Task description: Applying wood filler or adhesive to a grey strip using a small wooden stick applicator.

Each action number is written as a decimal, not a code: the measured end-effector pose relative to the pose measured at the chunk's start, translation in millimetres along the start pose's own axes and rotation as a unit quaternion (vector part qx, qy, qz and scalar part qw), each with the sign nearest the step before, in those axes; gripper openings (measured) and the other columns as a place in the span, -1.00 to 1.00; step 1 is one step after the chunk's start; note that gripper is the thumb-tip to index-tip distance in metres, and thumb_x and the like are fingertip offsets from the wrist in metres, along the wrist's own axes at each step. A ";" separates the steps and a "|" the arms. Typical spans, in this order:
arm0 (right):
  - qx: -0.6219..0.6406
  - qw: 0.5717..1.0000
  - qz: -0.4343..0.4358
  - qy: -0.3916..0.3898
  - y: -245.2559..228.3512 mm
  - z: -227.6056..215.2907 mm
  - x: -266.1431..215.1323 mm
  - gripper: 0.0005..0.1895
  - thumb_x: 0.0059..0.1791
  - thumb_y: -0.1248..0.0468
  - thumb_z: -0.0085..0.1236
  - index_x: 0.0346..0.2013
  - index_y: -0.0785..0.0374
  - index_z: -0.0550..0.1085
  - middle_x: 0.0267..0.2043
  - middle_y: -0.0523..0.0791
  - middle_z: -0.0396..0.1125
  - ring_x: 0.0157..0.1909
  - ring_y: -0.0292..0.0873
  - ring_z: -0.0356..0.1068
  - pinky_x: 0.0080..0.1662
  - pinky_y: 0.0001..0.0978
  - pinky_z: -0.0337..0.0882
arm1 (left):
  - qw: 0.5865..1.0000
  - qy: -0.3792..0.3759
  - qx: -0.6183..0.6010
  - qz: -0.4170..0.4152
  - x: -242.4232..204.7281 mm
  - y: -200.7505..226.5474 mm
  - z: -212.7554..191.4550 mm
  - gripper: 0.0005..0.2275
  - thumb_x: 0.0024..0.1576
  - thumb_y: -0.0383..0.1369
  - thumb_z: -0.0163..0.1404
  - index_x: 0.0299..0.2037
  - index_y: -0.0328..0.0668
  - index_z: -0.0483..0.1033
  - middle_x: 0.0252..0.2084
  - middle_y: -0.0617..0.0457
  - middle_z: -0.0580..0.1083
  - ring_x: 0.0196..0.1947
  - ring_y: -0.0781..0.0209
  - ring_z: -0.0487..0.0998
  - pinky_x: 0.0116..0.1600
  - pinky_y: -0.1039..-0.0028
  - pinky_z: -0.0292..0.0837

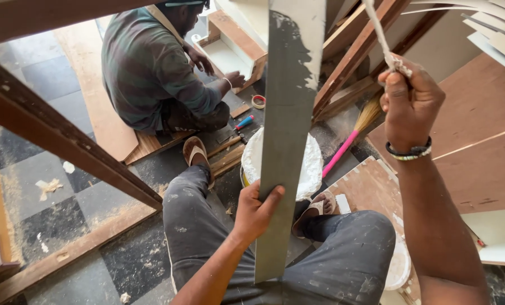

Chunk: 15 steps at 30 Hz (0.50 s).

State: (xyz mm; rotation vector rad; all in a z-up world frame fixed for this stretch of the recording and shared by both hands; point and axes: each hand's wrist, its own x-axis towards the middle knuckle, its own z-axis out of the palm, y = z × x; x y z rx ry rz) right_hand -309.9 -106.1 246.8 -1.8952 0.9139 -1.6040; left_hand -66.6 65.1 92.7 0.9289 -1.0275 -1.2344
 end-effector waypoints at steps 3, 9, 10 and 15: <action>-0.057 0.998 -0.032 -0.009 -8.5 -0.5 13.3 -0.77 0.29 0.34 0.06 0.22 0.35 0.51 -0.13 -0.13 0.44 -0.42 -0.48 0.24 -0.39 -0.64 0.28 | 1.000 -0.008 0.006 -0.016 2.9 9.0 -1.6 -0.82 0.26 -0.35 0.06 -0.09 -0.34 0.59 -0.39 0.20 0.55 -0.39 0.52 0.49 -0.31 0.61 0.43; -0.237 0.943 -0.230 -0.046 16.9 -11.5 61.2 -0.85 0.34 0.41 0.10 0.16 0.40 0.56 -0.19 -0.07 0.47 -0.29 -0.36 0.35 -0.28 -0.53 0.36 | 1.000 -0.015 -0.020 -0.004 3.6 16.9 -1.4 -0.81 0.27 -0.35 0.06 -0.08 -0.36 0.58 -0.37 0.20 0.54 -0.37 0.52 0.47 -0.30 0.62 0.40; -0.237 0.943 -0.231 -0.045 15.5 -10.5 67.2 -0.85 0.34 0.41 0.10 0.16 0.40 0.56 -0.19 -0.07 0.47 -0.29 -0.36 0.35 -0.28 -0.53 0.36 | 1.000 -0.015 -0.019 -0.002 2.8 14.2 -1.5 -0.81 0.27 -0.35 0.06 -0.08 -0.36 0.58 -0.37 0.20 0.54 -0.37 0.52 0.47 -0.30 0.62 0.40; -0.300 0.905 -0.292 -0.074 -19.1 4.1 93.2 -0.75 0.22 0.48 -0.09 0.11 0.44 0.53 -0.20 -0.05 0.42 -0.17 -0.24 0.39 -0.13 -0.37 0.44 | 1.000 -0.005 -0.013 -0.004 2.0 6.4 -2.5 -0.82 0.26 -0.36 0.07 -0.12 -0.37 0.59 -0.39 0.19 0.54 -0.40 0.51 0.47 -0.33 0.61 0.40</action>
